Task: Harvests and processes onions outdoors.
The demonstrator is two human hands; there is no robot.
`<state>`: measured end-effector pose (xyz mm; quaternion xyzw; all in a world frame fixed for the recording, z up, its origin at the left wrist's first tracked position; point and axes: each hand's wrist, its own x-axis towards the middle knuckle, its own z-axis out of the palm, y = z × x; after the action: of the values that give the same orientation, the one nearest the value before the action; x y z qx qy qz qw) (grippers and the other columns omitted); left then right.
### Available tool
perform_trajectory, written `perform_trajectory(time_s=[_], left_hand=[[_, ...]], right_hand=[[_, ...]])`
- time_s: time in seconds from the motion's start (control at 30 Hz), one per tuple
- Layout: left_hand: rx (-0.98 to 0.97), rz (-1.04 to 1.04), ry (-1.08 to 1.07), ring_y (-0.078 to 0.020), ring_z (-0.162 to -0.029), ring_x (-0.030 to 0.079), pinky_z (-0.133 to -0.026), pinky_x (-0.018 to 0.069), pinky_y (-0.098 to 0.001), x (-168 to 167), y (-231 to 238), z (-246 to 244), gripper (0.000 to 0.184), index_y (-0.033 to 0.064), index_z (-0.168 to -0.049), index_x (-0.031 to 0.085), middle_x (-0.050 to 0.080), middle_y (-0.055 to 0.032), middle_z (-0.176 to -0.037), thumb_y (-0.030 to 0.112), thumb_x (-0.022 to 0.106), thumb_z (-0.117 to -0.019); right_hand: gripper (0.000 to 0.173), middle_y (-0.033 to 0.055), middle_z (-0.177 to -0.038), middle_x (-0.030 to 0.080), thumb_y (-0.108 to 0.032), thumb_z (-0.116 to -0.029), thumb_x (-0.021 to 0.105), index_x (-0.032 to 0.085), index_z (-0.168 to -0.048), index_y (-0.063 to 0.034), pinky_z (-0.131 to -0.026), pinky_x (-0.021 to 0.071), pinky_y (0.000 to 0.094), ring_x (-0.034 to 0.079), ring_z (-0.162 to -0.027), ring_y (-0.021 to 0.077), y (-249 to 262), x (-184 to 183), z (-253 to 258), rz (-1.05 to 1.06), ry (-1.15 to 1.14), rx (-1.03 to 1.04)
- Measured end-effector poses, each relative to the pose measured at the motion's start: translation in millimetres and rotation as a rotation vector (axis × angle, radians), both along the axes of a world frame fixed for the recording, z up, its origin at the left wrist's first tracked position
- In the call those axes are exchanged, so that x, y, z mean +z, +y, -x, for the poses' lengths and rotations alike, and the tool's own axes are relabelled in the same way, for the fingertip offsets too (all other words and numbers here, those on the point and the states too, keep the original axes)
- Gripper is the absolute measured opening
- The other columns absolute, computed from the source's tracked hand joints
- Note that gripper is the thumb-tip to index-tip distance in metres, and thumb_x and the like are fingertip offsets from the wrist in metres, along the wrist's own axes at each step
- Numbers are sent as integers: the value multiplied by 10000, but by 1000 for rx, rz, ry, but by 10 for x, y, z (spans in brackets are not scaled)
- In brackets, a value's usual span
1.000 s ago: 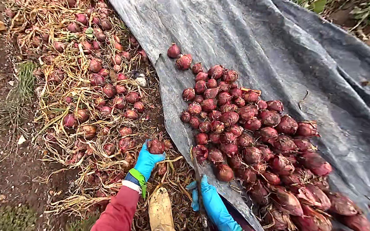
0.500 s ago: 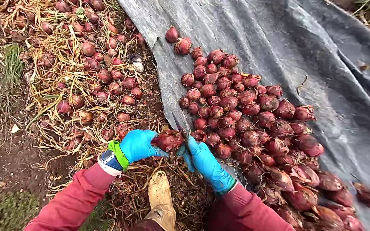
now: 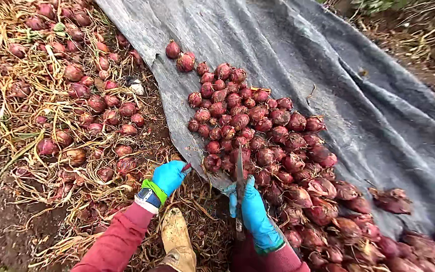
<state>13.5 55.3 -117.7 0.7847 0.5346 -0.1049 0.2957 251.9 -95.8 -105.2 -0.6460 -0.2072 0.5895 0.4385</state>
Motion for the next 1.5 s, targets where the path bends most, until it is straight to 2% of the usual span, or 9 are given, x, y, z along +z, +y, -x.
perform_trajectory(time_s=[0.17, 0.43, 0.63, 0.83, 1.03, 1.1, 1.23, 1.37, 1.5], left_hand=[[-93, 231, 398, -482, -1250, 584, -888, 584, -636, -977, -503, 144, 607, 156, -1400, 610, 551, -256, -1420, 47, 753, -820], [2, 321, 452, -471, -1211, 615, -945, 566, -613, -766, -485, 420, 519, 64, -1433, 562, 533, -287, -1418, -27, 618, -924], [366, 375, -174, -234, -1098, 718, -983, 582, -508, -117, -192, 523, 754, 307, -1534, 493, 708, -77, -1277, 247, 837, -865], [-18, 172, -255, -224, -981, 728, -893, 577, -550, 625, -215, 223, 579, 224, -1332, 669, 758, -47, -1055, 570, 769, -879], [30, -131, -244, -244, -789, 714, -721, 572, -557, 503, -121, 670, 481, 139, -939, 749, 730, -54, -838, 616, 745, -877], [121, -149, -213, -247, -852, 731, -773, 589, -554, 538, -87, 637, 463, 146, -1037, 754, 749, -62, -913, 592, 718, -916], [-346, 233, 41, -282, -1027, 704, -829, 573, -555, 886, -128, 29, 221, 161, -1151, 698, 721, -69, -1111, 314, 611, -1017], [-34, 96, -14, -297, -1072, 717, -892, 563, -596, 472, 364, -59, 252, 193, -1208, 731, 742, -73, -1177, 324, 603, -1035], [192, 154, 187, -394, -1098, 692, -856, 595, -617, -548, 379, -107, 936, 237, -1567, 444, 499, -195, -1522, 620, 808, -793]], right_hand=[[897, 90, -605, 618, -713, -1015, 112, 707, -1074, -45, -451, 551, 378, 594, -463, 214, -482, -130, 93, 38, -6, 185], [884, 105, -600, 625, -610, -1056, 52, 707, -1130, -21, -430, 537, 370, 586, -447, 212, -317, -382, 225, 100, 39, 218], [919, 114, -607, 603, -607, -1044, -32, 664, -1173, -20, -443, 532, 381, 579, -461, 224, 26, -425, 222, 240, 153, 202], [916, 51, -646, 647, -904, -855, 313, 649, -986, -62, -495, 575, 332, 630, -502, 170, 369, 5, 499, -139, 156, 421], [905, 83, -569, 596, -791, -972, 169, 724, -935, -77, -443, 529, 362, 568, -440, 192, 481, 126, 479, -138, -71, 524], [898, 78, -586, 605, -765, -990, 168, 733, -995, -68, -464, 529, 357, 571, -461, 186, 491, -1, 466, -61, -83, 546], [786, 39, -627, 619, -723, -1005, 221, 656, -819, -96, -523, 523, 345, 600, -530, 157, 545, -69, 453, 41, -144, 779], [900, 63, -545, 579, -705, -1012, 60, 695, -905, -77, -432, 526, 356, 559, -429, 179, 626, 9, 161, -61, -145, 271], [903, 109, -584, 592, -672, -1027, 19, 673, -1003, -51, -430, 545, 411, 578, -442, 235, 514, -113, -82, 26, -157, 82]])
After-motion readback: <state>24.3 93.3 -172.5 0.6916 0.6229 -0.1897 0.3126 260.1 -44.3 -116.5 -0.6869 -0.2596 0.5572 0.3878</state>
